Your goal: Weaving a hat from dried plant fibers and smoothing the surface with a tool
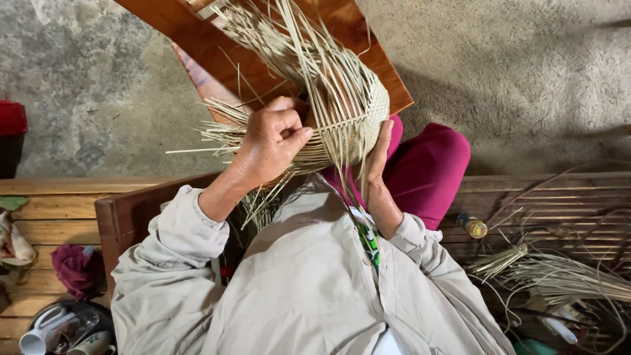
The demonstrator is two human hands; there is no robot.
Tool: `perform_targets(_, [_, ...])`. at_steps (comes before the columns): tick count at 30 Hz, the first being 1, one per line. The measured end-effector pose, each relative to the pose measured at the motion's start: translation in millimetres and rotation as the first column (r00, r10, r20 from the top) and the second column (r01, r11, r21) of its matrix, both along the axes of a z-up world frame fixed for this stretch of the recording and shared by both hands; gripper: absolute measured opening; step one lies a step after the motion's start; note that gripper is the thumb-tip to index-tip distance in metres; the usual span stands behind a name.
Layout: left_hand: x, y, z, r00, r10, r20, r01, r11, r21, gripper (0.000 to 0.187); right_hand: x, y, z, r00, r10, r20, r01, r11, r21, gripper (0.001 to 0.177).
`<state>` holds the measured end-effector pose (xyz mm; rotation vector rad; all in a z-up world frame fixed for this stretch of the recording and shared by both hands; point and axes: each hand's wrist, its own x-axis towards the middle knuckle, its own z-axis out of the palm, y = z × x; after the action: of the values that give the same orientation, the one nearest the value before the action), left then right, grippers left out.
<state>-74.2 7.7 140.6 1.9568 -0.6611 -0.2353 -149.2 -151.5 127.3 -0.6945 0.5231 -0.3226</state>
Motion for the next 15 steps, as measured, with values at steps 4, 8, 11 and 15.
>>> perform_targets(4, [-1.6,0.2,-2.2,1.0,-0.005,-0.009,0.005,1.0,-0.019,0.022,3.7,-2.1,-8.8,0.999,-0.025,-0.021,0.025,1.0,-0.008,0.078])
perform_targets(8, [-1.2,-1.6,10.3,0.996,0.014,-0.089,-0.011,0.999,0.031,0.021,0.7,-6.5,-17.4,1.0,-0.001,0.021,0.002,0.999,-0.034,0.076])
perform_targets(11, [5.6,0.0,10.1,0.997,0.019,-0.07,-0.017,1.0,0.021,0.018,-0.8,-13.1,-36.8,0.998,-0.032,0.055,0.033,0.999,-0.015,0.078])
perform_targets(15, [15.7,1.8,10.9,0.997,0.01,-0.08,-0.007,0.999,0.037,0.018,-3.4,-30.2,-44.4,0.998,0.022,0.059,0.004,0.911,-0.412,0.067])
